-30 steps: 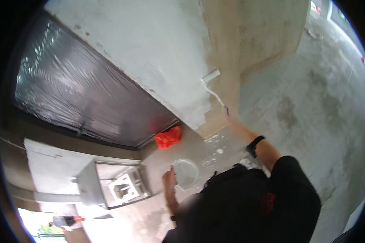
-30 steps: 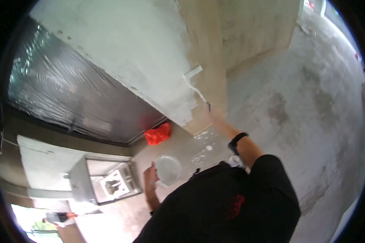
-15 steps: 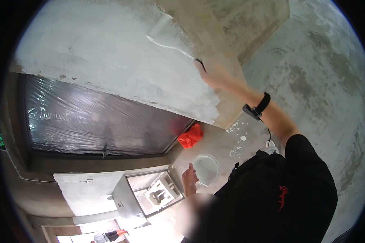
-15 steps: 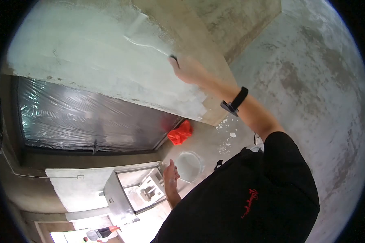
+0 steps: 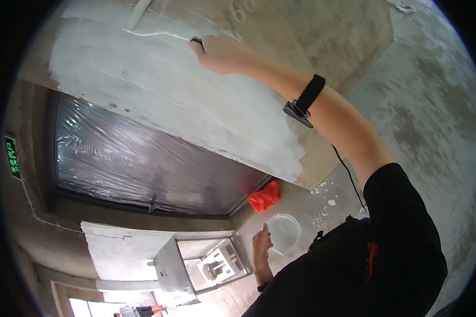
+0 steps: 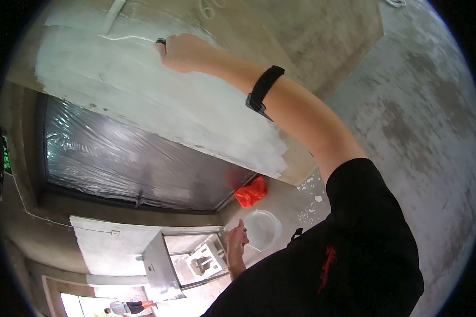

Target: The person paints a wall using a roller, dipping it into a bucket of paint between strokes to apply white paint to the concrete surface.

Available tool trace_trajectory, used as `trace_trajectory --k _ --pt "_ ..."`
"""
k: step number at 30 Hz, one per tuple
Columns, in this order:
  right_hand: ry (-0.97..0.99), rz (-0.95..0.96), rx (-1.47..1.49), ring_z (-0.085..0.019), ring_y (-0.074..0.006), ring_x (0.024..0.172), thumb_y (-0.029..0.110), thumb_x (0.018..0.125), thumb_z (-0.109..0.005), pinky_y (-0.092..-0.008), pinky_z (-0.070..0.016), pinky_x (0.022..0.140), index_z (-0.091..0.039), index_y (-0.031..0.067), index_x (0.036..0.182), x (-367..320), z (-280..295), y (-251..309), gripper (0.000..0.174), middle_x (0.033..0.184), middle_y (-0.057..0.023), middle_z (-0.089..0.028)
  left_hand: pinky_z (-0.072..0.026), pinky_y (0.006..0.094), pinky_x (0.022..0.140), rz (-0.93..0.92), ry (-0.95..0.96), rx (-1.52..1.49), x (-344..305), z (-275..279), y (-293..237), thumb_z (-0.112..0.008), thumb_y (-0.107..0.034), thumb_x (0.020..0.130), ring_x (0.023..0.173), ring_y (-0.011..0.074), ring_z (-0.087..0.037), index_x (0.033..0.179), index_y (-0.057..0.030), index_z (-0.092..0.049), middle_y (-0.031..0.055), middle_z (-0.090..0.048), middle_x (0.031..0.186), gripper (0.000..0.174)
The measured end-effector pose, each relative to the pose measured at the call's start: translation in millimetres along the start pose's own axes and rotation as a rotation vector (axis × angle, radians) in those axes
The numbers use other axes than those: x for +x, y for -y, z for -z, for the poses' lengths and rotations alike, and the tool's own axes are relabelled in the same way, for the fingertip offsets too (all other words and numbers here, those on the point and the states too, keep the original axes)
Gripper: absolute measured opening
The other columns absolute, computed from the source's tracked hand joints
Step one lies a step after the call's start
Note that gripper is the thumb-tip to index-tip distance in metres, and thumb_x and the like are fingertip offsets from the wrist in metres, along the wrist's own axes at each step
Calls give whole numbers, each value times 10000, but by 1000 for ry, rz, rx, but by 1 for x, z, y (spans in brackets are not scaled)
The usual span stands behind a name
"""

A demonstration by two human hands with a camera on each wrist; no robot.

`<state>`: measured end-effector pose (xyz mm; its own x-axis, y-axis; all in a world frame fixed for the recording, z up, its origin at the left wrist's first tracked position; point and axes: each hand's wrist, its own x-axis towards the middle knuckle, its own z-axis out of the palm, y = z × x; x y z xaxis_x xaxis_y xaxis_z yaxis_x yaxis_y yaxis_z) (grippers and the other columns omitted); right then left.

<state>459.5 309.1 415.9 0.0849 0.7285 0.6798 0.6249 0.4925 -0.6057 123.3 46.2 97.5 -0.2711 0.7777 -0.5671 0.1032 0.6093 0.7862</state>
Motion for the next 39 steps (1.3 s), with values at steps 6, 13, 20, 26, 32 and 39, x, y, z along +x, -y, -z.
trace_trajectory --k 6,13,20,26,32,39 --pt "16 -70 172 -556 -408 612 350 970 -332 -495 -421 604 -522 -36 744 -2 -16 -18 486 625 -235 -545 -300 230 412 -8 -24 70 5 1 -1 -625 -482 866 436 67 -339 769 -21 -541 -41 -365 538 479" --pt "25 -187 164 -534 -460 656 297 959 -385 -506 -412 617 -530 -34 768 -108 -33 -75 409 677 -276 -545 -296 232 405 -56 2 52 6 -2 3 -622 -458 876 426 67 -337 736 -30 -533 -41 -365 536 459" --pt "157 -443 123 -578 -429 656 330 966 -401 -503 -423 598 -533 -24 848 -220 -76 -141 395 690 -256 -575 -279 229 384 0 -54 91 16 -1 8 -634 -447 871 402 65 -320 736 -39 -533 -47 -358 523 442" --pt "236 -566 98 -584 -442 655 365 966 -400 -517 -437 598 -554 -30 855 -311 -94 -188 438 708 -264 -592 -284 225 385 0 -8 76 12 -4 10 -633 -455 870 404 62 -323 748 -22 -532 -45 -356 523 461" --pt "327 -757 31 -608 -440 747 361 961 -371 -513 -456 673 -597 -46 853 -371 -116 -225 478 757 -296 -598 -307 229 389 5 2 76 11 -8 7 -639 -468 861 409 73 -346 755 -23 -533 -35 -365 526 471" --pt "394 -806 23 -614 -431 739 376 956 -360 -498 -457 658 -628 -42 832 -396 -119 -242 512 754 -276 -610 -293 210 409 -22 60 47 11 -8 8 -652 -470 852 419 58 -321 769 -23 -524 -45 -356 540 472"
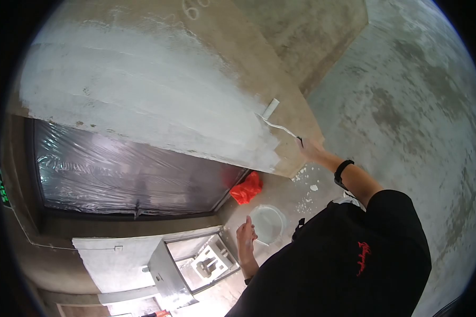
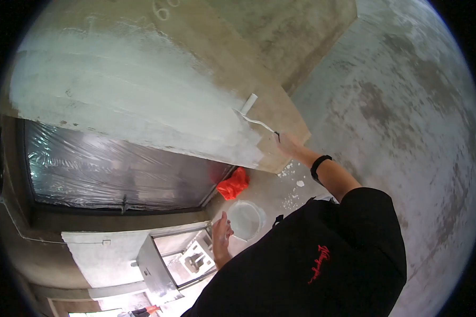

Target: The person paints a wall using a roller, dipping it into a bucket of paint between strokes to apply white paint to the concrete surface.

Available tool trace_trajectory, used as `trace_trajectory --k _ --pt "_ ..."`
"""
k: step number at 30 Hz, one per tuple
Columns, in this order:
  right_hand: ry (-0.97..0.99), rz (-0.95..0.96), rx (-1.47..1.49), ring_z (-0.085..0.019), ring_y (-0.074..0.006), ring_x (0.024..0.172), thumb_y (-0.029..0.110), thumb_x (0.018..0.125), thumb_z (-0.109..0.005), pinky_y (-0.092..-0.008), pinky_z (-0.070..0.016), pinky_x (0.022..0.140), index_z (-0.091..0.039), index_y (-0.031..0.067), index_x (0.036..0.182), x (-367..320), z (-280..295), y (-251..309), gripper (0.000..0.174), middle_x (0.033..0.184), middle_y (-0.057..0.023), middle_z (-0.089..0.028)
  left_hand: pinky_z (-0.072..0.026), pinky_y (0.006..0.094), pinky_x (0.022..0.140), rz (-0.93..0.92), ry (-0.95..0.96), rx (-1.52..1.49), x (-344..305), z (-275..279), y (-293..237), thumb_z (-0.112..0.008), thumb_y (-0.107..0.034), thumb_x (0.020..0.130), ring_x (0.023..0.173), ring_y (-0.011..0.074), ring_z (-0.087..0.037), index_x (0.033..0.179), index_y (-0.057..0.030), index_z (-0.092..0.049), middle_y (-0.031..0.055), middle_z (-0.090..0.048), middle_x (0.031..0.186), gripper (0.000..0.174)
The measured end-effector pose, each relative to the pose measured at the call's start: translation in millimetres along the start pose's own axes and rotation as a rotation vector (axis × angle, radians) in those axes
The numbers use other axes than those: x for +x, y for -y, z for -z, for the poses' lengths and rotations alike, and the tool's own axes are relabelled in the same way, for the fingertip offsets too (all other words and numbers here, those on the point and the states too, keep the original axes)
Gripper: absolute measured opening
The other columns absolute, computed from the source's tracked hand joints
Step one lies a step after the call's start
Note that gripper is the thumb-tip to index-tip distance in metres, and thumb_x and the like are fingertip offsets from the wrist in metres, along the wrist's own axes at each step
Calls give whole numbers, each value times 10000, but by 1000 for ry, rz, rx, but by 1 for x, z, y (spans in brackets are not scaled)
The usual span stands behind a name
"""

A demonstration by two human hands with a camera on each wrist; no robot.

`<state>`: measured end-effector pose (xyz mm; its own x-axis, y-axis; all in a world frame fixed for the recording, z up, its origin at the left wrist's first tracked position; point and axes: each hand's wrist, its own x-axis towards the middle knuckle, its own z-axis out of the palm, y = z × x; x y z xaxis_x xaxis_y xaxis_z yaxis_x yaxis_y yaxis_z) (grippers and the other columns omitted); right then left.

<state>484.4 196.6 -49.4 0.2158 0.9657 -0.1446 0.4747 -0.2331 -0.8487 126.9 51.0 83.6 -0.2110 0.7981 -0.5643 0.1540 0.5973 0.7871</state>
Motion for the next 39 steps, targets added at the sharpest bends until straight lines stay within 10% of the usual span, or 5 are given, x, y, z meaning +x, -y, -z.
trace_trajectory --k 9,33,39 --pt "-250 244 209 -492 -359 522 371 977 -381 -455 -380 527 -527 -34 795 -5 32 97 468 582 -217 -500 -288 209 413 24 -17 19 -12 -6 -4 -641 -463 863 431 52 -318 774 -24 -524 -48 -358 549 464" --pt "-583 1051 -9 -601 -444 669 347 969 -346 -528 -467 586 -585 -44 866 51 187 447 470 747 -277 -613 -300 220 397 2 -134 -69 -32 15 10 -631 -452 871 414 62 -335 721 -36 -533 -44 -360 528 452" --pt "-453 940 158 -590 -477 752 411 973 -312 -534 -465 712 -570 -55 873 51 191 490 541 864 -290 -619 -285 224 386 20 -233 11 -35 11 6 -624 -453 874 397 67 -312 734 -29 -522 -43 -339 526 458"
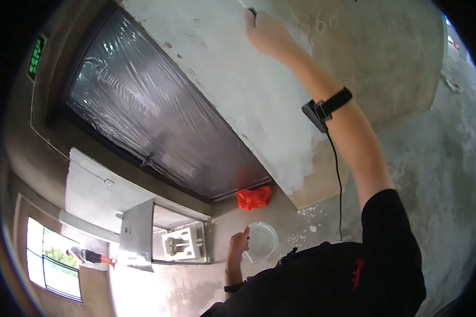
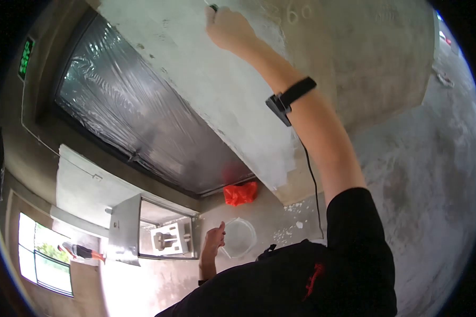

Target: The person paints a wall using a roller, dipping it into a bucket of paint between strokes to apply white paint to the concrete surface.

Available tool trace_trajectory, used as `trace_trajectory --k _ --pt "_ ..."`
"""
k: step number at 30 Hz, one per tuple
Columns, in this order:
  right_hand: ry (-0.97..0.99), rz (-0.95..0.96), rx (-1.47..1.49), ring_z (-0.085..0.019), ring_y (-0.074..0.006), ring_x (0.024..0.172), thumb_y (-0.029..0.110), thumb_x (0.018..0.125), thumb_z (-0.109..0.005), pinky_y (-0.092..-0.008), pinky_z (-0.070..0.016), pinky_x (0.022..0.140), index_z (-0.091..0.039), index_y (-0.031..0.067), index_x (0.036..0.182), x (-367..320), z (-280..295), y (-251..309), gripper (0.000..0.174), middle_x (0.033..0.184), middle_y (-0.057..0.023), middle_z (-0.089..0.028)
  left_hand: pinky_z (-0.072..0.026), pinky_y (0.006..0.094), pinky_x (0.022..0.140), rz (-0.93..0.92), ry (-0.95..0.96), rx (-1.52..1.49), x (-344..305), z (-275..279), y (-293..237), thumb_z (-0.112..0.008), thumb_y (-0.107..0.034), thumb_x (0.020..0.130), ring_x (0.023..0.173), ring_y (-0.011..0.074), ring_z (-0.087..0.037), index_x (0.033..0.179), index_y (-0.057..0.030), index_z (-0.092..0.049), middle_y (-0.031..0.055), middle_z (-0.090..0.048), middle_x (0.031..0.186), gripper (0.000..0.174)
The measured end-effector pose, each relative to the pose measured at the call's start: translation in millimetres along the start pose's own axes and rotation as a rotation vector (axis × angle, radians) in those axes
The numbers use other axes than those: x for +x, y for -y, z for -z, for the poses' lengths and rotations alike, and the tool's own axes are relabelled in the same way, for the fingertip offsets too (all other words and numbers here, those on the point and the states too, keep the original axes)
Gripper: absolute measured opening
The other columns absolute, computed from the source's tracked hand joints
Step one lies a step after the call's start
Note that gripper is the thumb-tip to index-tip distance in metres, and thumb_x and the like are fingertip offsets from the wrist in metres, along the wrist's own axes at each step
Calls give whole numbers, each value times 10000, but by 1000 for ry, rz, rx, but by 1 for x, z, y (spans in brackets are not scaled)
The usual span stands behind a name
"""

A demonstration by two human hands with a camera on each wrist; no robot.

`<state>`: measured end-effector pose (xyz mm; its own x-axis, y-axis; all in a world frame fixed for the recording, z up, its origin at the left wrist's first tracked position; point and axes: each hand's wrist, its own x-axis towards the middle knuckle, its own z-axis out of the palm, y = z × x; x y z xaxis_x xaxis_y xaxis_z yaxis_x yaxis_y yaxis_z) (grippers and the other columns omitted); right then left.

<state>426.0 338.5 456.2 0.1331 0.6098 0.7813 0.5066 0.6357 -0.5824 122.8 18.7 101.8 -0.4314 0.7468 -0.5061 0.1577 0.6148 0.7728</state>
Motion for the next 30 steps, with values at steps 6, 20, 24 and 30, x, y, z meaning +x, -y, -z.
trace_trajectory --k 6,20,24,30 --pt "-9 -153 -75 -598 -485 691 395 967 -367 -532 -487 641 -517 -62 903 -74 -27 -32 485 700 -306 -598 -268 230 369 -12 0 -41 9 1 8 -622 -437 881 393 60 -301 730 -31 -521 -46 -335 531 445" --pt "213 -425 -82 -574 -499 680 380 974 -359 -556 -458 614 -493 -25 948 -318 -68 -146 427 686 -304 -587 -332 233 399 8 14 9 14 -1 20 -618 -452 877 427 86 -377 717 -38 -548 -20 -406 551 449" --pt "341 -576 -83 -586 -494 733 402 967 -355 -553 -467 659 -505 -34 954 -370 -65 -158 461 753 -306 -604 -345 233 416 -34 0 97 6 -6 16 -611 -456 879 448 94 -395 724 -35 -556 -13 -422 572 452" --pt "366 -636 -184 -576 -484 821 396 978 -350 -530 -450 717 -528 -42 1000 -467 -83 -212 473 860 -303 -606 -319 236 407 27 -3 86 6 -8 27 -597 -446 893 442 82 -374 719 -36 -549 -23 -390 549 448"
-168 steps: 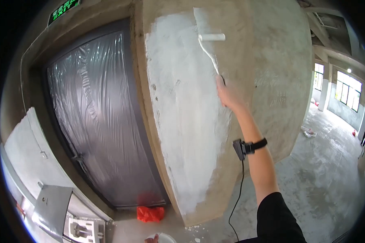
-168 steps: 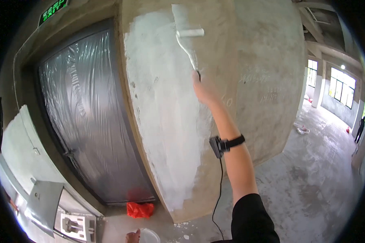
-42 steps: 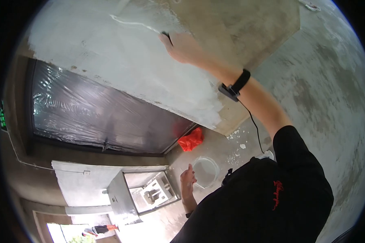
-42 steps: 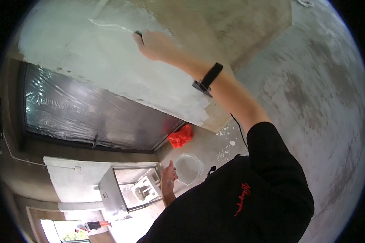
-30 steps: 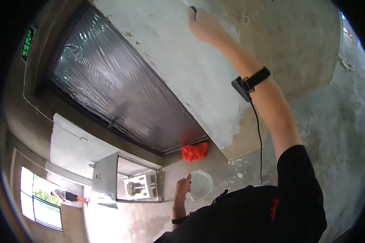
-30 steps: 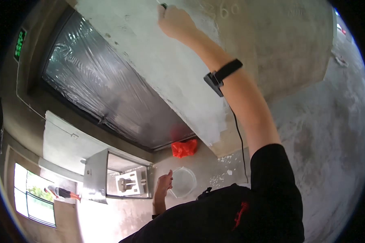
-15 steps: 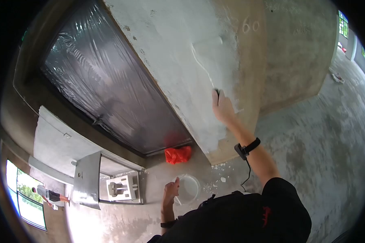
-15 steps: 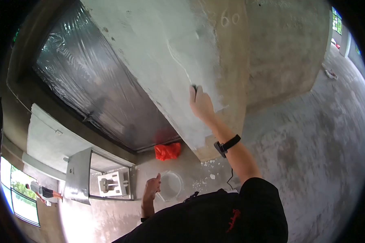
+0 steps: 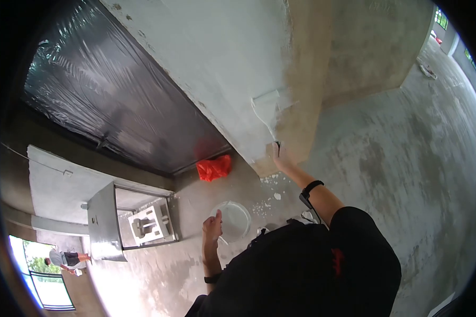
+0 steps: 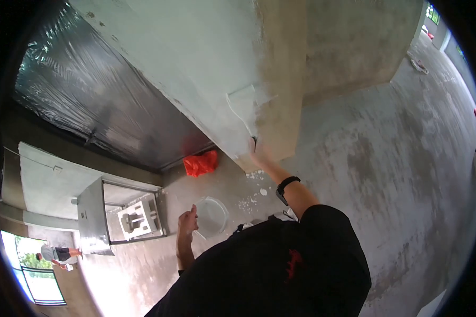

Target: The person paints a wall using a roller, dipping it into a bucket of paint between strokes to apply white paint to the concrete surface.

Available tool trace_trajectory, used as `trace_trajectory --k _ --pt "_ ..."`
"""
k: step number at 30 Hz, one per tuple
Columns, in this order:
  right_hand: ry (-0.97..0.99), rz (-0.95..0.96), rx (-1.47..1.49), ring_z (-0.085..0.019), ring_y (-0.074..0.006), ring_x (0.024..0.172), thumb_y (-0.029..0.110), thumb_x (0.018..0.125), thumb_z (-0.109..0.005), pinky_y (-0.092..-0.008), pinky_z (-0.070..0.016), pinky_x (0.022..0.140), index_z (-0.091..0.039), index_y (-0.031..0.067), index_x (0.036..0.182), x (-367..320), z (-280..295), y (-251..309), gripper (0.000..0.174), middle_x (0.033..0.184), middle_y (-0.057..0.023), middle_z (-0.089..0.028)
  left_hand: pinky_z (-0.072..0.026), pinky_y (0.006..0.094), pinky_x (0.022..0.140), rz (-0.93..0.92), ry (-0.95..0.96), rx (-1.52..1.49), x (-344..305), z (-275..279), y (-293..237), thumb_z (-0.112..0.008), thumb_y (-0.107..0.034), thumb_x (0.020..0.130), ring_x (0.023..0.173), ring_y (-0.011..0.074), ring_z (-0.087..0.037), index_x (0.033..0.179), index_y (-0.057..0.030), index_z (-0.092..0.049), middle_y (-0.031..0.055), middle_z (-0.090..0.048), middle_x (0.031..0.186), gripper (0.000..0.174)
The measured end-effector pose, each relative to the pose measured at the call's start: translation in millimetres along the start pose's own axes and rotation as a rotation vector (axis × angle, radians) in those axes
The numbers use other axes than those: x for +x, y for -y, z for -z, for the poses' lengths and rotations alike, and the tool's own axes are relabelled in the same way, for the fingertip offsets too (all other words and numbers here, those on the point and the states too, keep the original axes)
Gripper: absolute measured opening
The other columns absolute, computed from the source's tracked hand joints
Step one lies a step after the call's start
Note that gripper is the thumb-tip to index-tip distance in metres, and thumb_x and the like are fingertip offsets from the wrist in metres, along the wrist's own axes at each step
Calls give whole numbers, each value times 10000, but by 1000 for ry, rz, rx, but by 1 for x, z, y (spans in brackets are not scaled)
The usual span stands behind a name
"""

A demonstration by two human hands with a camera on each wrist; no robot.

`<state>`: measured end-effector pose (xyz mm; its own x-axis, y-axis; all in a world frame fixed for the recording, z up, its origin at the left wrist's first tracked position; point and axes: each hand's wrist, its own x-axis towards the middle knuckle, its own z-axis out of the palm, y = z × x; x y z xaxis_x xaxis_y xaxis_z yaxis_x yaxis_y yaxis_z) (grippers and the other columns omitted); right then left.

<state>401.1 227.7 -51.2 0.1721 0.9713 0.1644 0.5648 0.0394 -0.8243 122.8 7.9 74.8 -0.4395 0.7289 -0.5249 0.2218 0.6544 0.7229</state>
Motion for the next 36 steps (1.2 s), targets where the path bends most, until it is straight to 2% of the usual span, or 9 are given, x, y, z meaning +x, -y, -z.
trace_trajectory --k 11,14,24,27,29,32,33,35,36 --pt "319 -246 77 -578 -493 800 409 976 -348 -528 -459 705 -551 -51 933 -41 -13 -41 505 799 -311 -597 -320 247 415 33 -35 34 -11 6 9 -583 -444 903 429 85 -357 721 -37 -544 -26 -375 525 448" --pt "357 -310 53 -580 -489 775 413 974 -349 -531 -454 672 -557 -39 893 -42 -8 -50 504 761 -307 -593 -348 253 424 21 -33 31 -9 8 15 -575 -471 890 450 96 -436 691 -38 -566 1 -440 541 476" --pt "93 -96 -24 -572 -464 700 386 979 -360 -508 -448 610 -518 -30 894 -40 -23 -41 453 717 -278 -573 -328 240 406 49 -10 -22 -12 17 27 -591 -447 896 422 92 -386 704 -38 -541 -10 -406 540 455" --pt "159 -225 206 -541 -395 630 358 988 -365 -456 -437 598 -492 -22 887 -16 -17 -14 413 675 -231 -517 -330 242 404 26 -9 -8 -7 18 27 -584 -451 899 424 91 -392 700 -39 -539 -11 -405 540 460" --pt "37 -25 190 -502 -299 608 341 991 -376 -415 -416 592 -471 -12 873 -1 11 32 384 656 -183 -461 -324 242 399 33 -23 12 -5 18 26 -591 -448 896 424 86 -390 696 -38 -535 -15 -404 540 459" --pt "-107 126 282 -472 -252 593 338 989 -385 -397 -394 573 -469 -13 854 32 22 71 385 647 -166 -452 -347 252 438 60 -12 39 -1 20 21 -595 -478 872 465 92 -424 673 -23 -557 2 -442 547 498" --pt "-114 140 273 -472 -252 593 338 989 -385 -397 -394 573 -469 -13 854 40 31 85 385 647 -166 -452 -347 252 438 49 -5 27 3 21 20 -595 -478 872 465 92 -424 673 -23 -557 2 -442 547 498" --pt "-49 122 315 -574 -458 743 341 974 -384 -487 -431 623 -517 -57 912 51 60 126 425 760 -284 -566 -311 237 399 36 -2 23 11 23 23 -608 -445 885 433 74 -377 687 -39 -533 -24 -393 546 458" --pt "-59 134 308 -574 -458 743 341 974 -384 -487 -431 623 -517 -57 912 56 70 140 425 760 -284 -566 -311 237 399 23 5 14 14 24 22 -608 -445 885 433 74 -377 687 -39 -533 -24 -393 546 458"
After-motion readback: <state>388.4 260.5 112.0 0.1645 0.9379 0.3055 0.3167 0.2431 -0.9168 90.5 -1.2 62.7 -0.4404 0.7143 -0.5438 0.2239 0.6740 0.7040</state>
